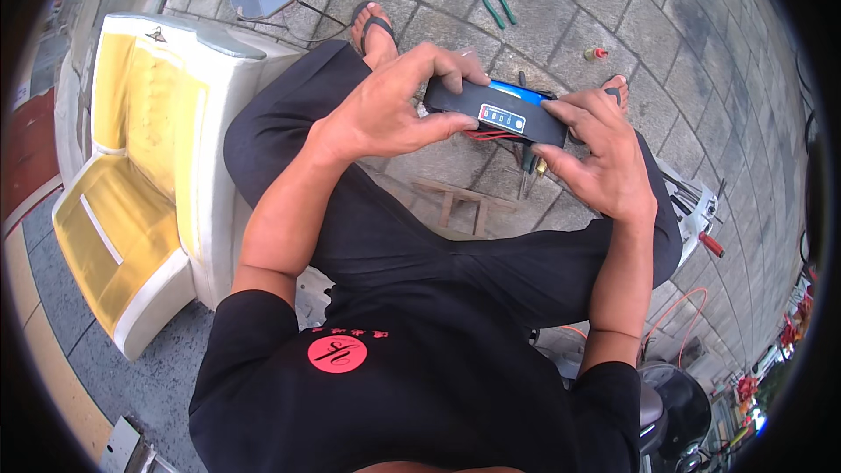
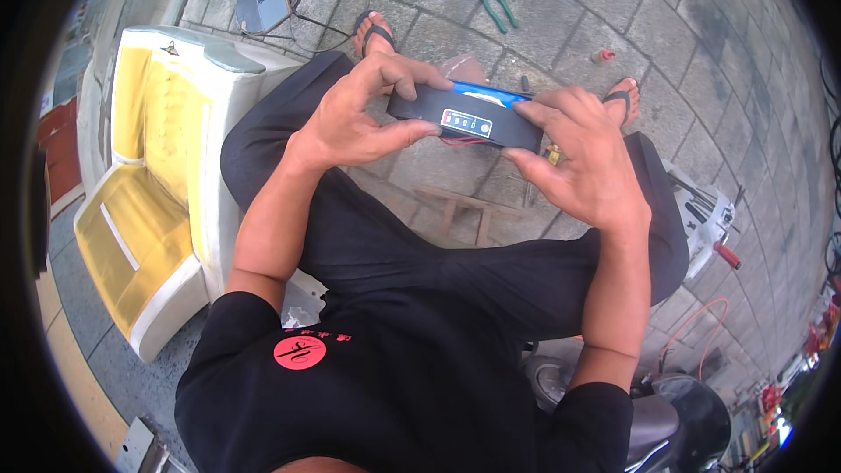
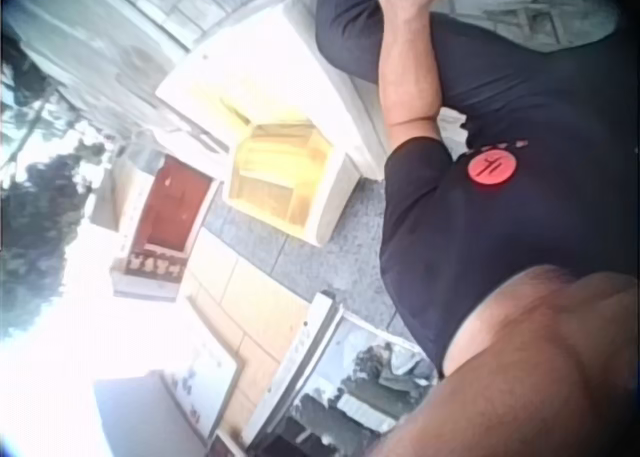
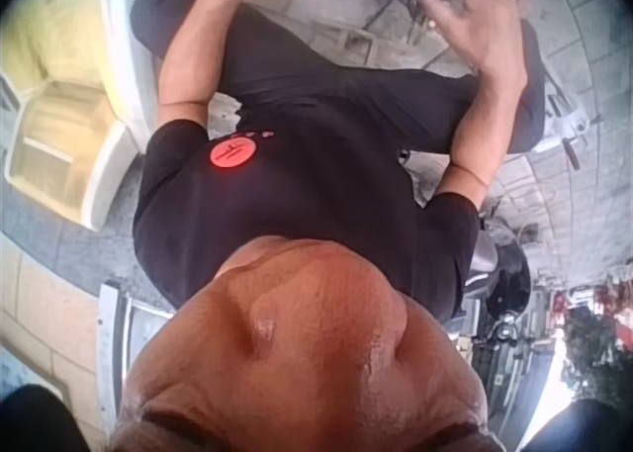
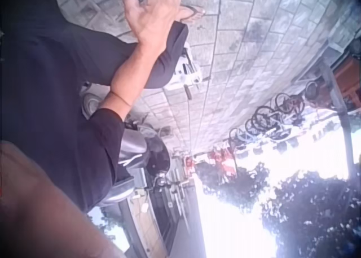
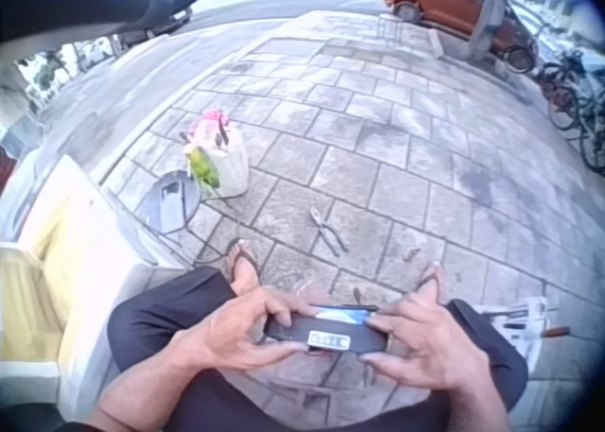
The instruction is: The person sits on the sidewalk and uses a screwdriver to open a small black electronic device. They manipulate the internal wires and components, then close the casing and re-secure it with screws.
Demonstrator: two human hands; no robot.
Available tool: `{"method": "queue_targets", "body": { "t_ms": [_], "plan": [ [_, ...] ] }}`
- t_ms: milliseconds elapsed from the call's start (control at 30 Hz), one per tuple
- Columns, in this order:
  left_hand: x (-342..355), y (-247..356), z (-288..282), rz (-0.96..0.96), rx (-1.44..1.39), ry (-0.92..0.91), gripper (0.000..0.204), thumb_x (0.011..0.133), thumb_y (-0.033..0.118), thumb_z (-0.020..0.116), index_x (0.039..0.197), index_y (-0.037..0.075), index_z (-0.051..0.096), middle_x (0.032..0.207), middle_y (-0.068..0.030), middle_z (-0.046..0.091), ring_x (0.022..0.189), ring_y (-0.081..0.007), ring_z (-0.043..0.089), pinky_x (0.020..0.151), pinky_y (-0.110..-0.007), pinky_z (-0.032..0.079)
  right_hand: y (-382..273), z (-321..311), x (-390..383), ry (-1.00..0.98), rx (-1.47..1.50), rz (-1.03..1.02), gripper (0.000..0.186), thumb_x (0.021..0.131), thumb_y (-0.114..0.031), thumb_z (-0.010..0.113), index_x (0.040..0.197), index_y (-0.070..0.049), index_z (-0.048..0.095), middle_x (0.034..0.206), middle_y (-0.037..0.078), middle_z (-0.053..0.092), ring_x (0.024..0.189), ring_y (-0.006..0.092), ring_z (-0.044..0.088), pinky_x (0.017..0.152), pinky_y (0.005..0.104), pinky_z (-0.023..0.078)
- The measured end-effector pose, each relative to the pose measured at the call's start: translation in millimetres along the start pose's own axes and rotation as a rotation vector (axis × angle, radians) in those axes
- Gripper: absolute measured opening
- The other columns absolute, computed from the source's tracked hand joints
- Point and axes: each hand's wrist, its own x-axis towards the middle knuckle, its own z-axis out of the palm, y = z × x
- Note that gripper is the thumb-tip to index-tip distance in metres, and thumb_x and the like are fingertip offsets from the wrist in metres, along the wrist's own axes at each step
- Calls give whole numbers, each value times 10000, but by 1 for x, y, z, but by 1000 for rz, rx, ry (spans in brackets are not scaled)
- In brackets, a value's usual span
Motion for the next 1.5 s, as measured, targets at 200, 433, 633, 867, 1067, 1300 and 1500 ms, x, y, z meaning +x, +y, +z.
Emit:
{"method": "queue_targets", "body": {
  "t_ms": [200,433,633,867,1067,1300,1500],
  "plan": [
    [-1,1,0,-72,-10,-9,477,907,29,902,1060,69,452,1310,-234,764,1212,-303,756,1027,-409,622,1,0,0,-9,21,18,494,817,-242,935,1239,-36,780,1167,105,748,1109,314,683,947,429,469],
    [-7,-2,-11,-20,110,-2,468,885,72,933,1084,84,509,1340,-176,789,1129,-250,765,940,-378,612,0,0,0,-5,22,22,494,813,-227,932,1241,-32,779,1182,116,746,1105,317,687,967,431,478],
    [-9,-1,-18,-19,109,5,445,893,117,934,1124,103,555,1359,-129,800,1031,-198,723,819,-333,530,0,0,0,-14,15,26,498,812,-224,932,1244,-31,776,1180,112,747,1095,317,687,958,430,480],
    [-9,-1,-17,-45,66,-7,439,919,71,908,1104,95,511,1335,-181,788,1113,-212,723,920,-355,567,2,1,0,-7,13,22,494,824,-244,930,1242,-33,774,1171,108,751,1099,316,683,960,428,472],
    [-10,-2,-13,-93,-39,4,462,935,14,885,1083,90,454,1341,-246,755,1242,-256,716,1065,-401,579,3,0,-2,-17,11,34,494,835,-275,927,1241,-38,776,1182,103,755,1121,314,682,981,435,457],
    [-13,-7,-17,-156,-69,-33,475,922,4,894,1177,65,499,1400,-245,724,1302,-302,705,1079,-463,599,3,-1,-1,-27,6,40,490,826,-274,931,1232,-42,783,1185,104,756,1133,314,684,975,438,459],
    [-16,-5,-22,-201,-72,-46,478,912,-10,898,1196,63,521,1418,-247,721,1314,-303,701,1114,-471,595,3,0,-1,-1,9,32,499,811,-267,939,1230,-44,784,1167,105,753,1128,313,685,975,437,456]
  ]
}}
